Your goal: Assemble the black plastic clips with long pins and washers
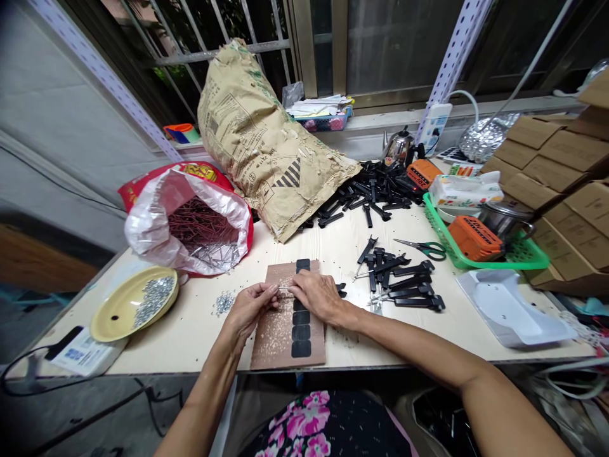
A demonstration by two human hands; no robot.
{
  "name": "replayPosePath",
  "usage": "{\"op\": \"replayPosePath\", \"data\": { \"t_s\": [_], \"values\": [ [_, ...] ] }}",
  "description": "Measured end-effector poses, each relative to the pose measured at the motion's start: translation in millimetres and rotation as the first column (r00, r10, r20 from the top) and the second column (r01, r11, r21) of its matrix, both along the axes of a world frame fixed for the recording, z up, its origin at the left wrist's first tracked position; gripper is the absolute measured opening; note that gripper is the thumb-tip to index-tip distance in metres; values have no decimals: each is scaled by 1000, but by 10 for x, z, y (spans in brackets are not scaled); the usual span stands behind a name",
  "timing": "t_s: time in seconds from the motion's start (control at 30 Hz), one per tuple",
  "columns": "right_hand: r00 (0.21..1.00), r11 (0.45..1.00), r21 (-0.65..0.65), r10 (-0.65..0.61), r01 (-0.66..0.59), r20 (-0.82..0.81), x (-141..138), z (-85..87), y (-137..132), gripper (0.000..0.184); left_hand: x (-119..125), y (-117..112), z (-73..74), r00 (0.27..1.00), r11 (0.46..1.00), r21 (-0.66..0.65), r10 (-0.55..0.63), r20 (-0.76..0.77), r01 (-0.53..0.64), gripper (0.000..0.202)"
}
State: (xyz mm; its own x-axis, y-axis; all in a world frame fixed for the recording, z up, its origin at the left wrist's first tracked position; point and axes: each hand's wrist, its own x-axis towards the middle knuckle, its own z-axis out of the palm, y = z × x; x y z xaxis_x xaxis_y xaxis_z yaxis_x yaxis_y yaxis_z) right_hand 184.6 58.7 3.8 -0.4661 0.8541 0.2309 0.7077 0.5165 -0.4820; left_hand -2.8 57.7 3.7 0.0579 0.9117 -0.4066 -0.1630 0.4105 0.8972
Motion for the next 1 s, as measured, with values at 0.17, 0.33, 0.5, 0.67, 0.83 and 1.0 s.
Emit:
{"op": "replayPosePath", "data": {
  "t_s": [0.17, 0.33, 0.5, 0.67, 0.83, 1.0],
  "values": [
    [999, 999, -32, 26, -27, -41, 66, 38, 30, 25, 26, 17, 30, 995, 995, -69, -59, 79, 65, 37],
    [999, 999, -33, -34, 32, -39, 60, 87, 8, 19, 79, 19, 29, 998, 999, -1, 40, 42, -40, 40],
    [995, 989, 114, -100, 98, 15, 1, 111, -43, 26, 149, 14, 51, 994, 991, 83, 109, -11, -108, 38],
    [953, 943, -333, -77, -27, -294, 48, 51, 70, 33, 167, -30, 51, 966, 961, 268, 134, -223, -71, 33],
    [967, 967, -253, -93, 31, -237, 71, 52, 79, 30, 188, -8, 22, 979, 966, 245, 126, -161, -84, 30],
    [988, 941, 332, -110, 69, 107, 34, 70, -6, 27, 222, 32, 1, 986, 989, 56, 134, 98, -140, 35]
  ]
}}
